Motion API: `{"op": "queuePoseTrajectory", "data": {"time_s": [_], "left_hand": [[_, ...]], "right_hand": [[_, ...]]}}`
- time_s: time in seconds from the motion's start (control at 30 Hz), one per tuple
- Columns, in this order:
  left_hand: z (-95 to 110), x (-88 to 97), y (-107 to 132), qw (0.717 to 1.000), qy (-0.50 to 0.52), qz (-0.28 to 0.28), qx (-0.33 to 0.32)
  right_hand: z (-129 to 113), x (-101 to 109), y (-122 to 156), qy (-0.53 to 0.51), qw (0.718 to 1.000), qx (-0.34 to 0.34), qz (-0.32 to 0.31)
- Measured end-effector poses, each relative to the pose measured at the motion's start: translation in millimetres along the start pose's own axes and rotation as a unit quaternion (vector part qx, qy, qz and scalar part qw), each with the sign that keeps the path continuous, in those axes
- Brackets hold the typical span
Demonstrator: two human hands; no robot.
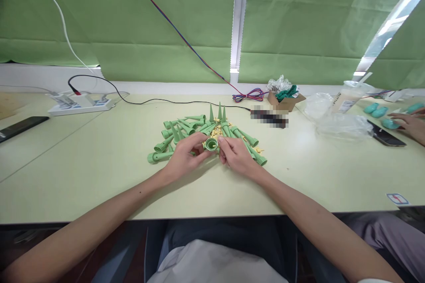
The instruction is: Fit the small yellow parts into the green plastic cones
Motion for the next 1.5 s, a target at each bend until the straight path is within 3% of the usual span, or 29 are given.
{"op": "queuePoseTrajectory", "data": {"time_s": [0.33, 0.53, 0.67, 0.8, 1.07, 1.5], "left_hand": [[9, 2.9, -2, 0.988, 0.108, -0.036, 0.109], [9, 1.6, -5, 0.936, 0.286, -0.105, 0.179], [6, 1.4, -5, 0.902, 0.363, -0.139, 0.189], [4, 2.8, -4, 0.886, 0.398, -0.147, 0.187], [6, 7.0, -4, 0.893, 0.383, -0.154, 0.179], [9, 7.7, 0, 0.963, 0.211, -0.102, 0.134]], "right_hand": [[-4, 1, 1, 0.016, 0.998, 0.042, 0.044], [-1, 3, 1, 0.021, 0.999, 0.036, 0.034], [-5, 2, 0, 0.019, 0.999, 0.034, 0.0], [-6, 2, 1, 0.018, 0.999, 0.035, -0.01], [-6, 2, 2, 0.001, 0.999, 0.021, -0.031], [-7, 4, 1, 0.029, 0.999, 0.006, -0.033]]}}
Point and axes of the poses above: each hand's wrist, its own y-axis away from the middle knuckle, its own x-axis out of the back of the hand, z = x × y, the point moved 1 cm from there along -y, towards the middle knuckle, and after that the axes turned 11 degrees about -z, right-handed, at the moved point
